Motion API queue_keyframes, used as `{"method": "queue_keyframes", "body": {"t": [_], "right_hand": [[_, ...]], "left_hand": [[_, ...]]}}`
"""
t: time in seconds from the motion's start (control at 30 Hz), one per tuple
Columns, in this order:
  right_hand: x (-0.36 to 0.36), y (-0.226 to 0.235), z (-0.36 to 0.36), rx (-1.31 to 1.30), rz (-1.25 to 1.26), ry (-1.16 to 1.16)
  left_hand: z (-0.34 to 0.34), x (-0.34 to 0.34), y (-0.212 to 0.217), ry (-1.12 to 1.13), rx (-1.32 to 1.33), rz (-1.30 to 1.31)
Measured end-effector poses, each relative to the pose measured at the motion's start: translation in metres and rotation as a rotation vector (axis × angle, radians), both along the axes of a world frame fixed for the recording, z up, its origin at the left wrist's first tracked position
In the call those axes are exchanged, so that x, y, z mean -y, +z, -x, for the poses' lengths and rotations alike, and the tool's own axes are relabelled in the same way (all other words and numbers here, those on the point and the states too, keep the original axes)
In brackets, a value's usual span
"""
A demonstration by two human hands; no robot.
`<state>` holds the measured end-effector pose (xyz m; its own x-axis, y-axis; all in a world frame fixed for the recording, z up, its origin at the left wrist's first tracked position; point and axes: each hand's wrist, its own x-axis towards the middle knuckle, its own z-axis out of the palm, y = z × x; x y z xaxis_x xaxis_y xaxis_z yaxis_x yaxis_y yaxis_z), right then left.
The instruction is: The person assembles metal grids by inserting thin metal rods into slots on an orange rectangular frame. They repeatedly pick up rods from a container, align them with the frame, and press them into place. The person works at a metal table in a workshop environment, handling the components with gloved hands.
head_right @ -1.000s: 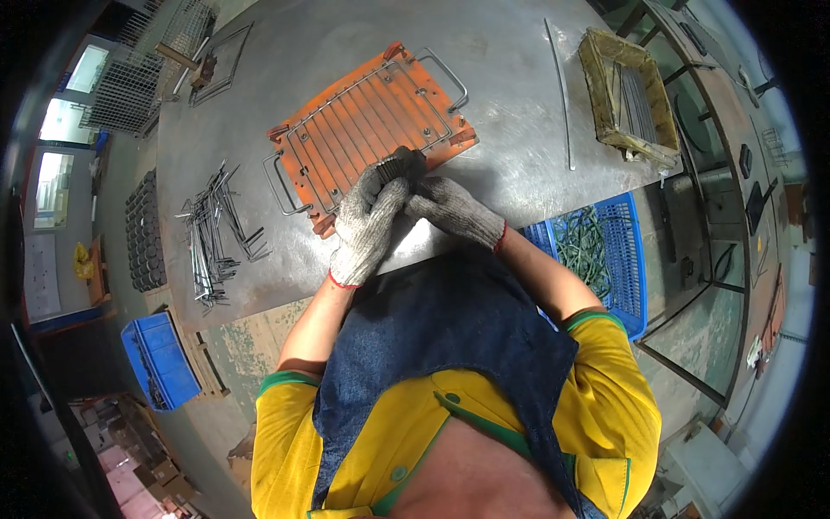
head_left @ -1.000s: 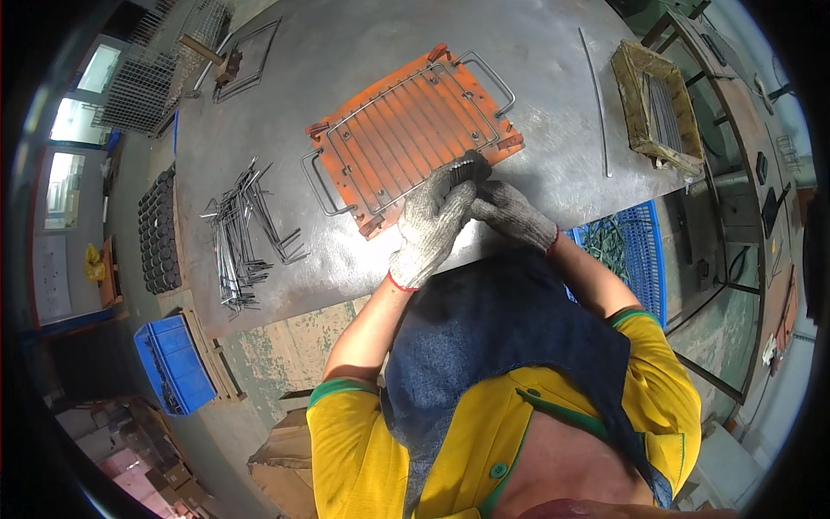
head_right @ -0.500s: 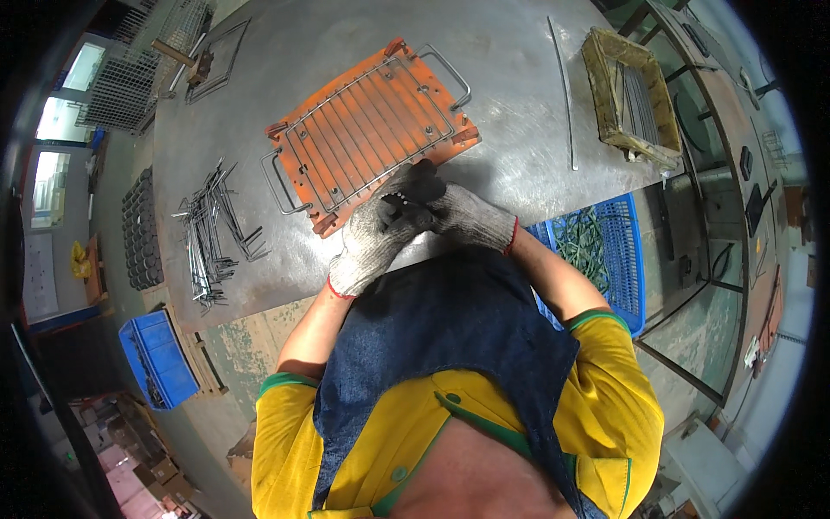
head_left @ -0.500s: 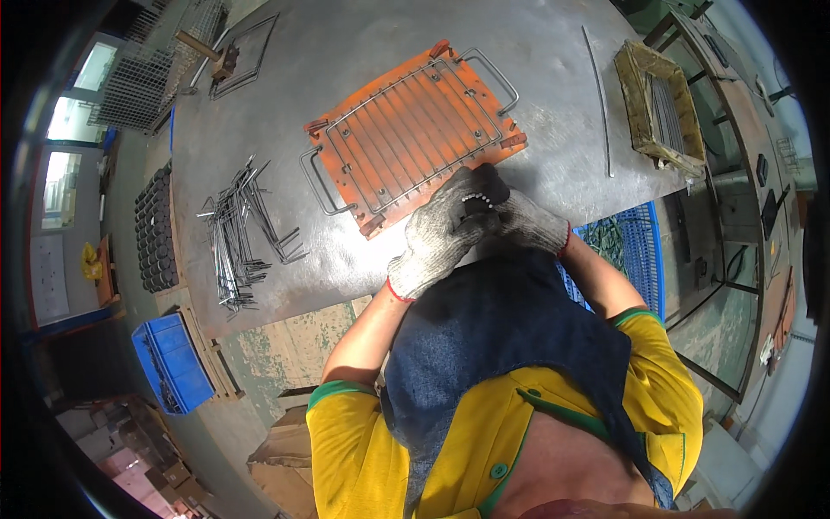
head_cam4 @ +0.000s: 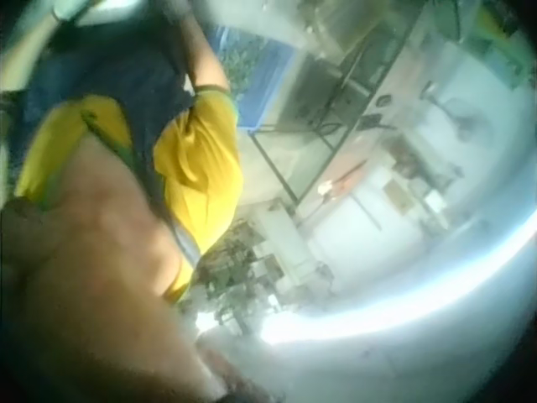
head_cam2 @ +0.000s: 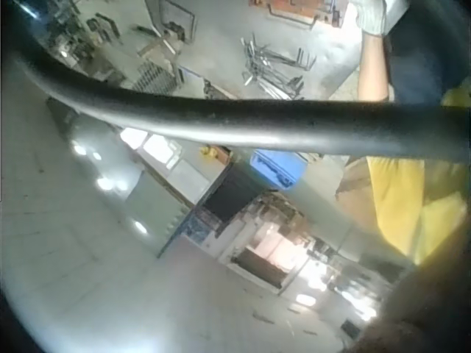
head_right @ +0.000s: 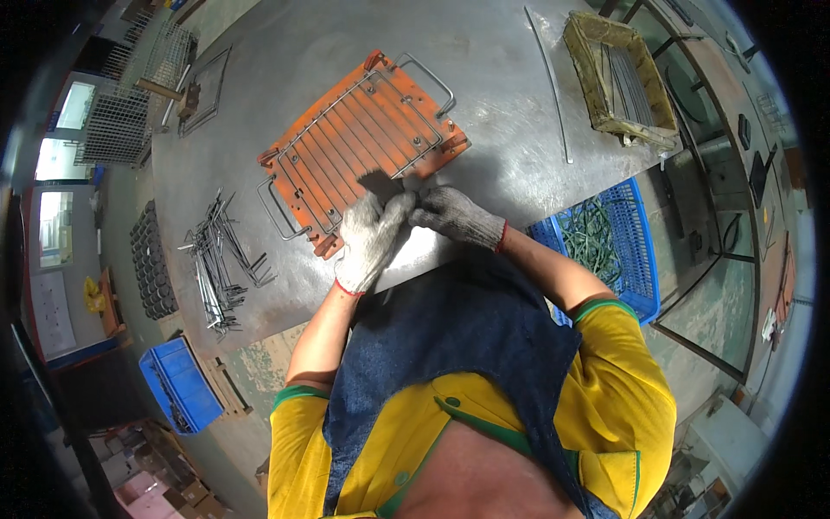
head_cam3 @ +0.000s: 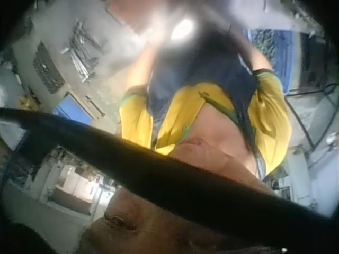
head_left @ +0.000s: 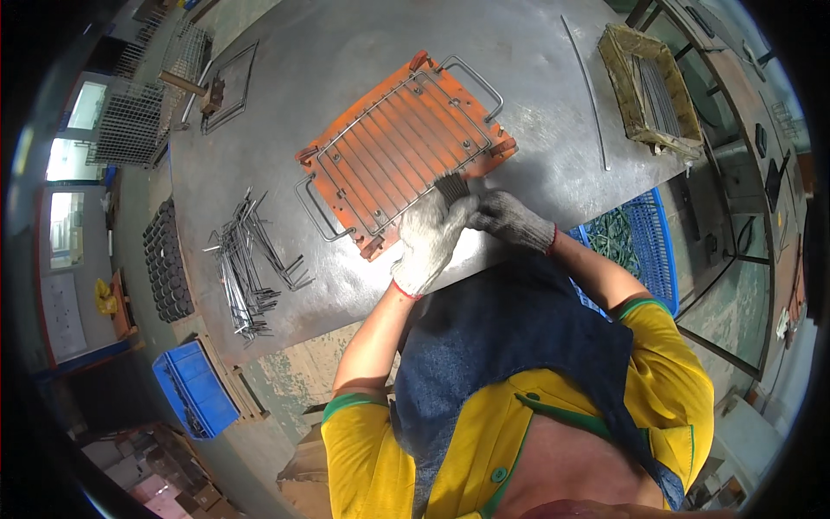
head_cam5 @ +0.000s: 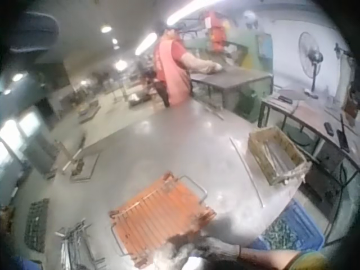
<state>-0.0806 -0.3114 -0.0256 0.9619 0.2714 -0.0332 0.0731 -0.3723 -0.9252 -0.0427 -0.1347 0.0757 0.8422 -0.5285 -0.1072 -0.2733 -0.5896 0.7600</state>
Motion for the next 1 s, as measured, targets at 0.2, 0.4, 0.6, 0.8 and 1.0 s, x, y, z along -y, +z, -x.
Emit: {"method": "queue_keyframes", "body": {"t": [0.2,0.4,0.6,0.8,1.0], "right_hand": [[-0.008,0.05,-0.015,-0.577,-0.576,-0.075],[0.018,0.0,-0.087,-0.454,-0.655,0.183],[0.026,-0.076,-0.096,-0.869,-1.989,0.34],[0.022,-0.054,-0.1,-0.781,-2.078,0.641],[0.024,-0.035,-0.108,-0.207,-0.328,0.157]], "left_hand": [[-0.058,0.013,-0.02,0.317,-0.833,0.892],[-0.11,0.031,-0.021,0.409,-0.938,0.925],[-0.139,0.035,-0.039,0.402,-0.948,0.758],[-0.152,0.023,-0.059,0.354,-0.909,0.717],[-0.166,0.025,-0.05,0.281,-0.625,0.219]]}}
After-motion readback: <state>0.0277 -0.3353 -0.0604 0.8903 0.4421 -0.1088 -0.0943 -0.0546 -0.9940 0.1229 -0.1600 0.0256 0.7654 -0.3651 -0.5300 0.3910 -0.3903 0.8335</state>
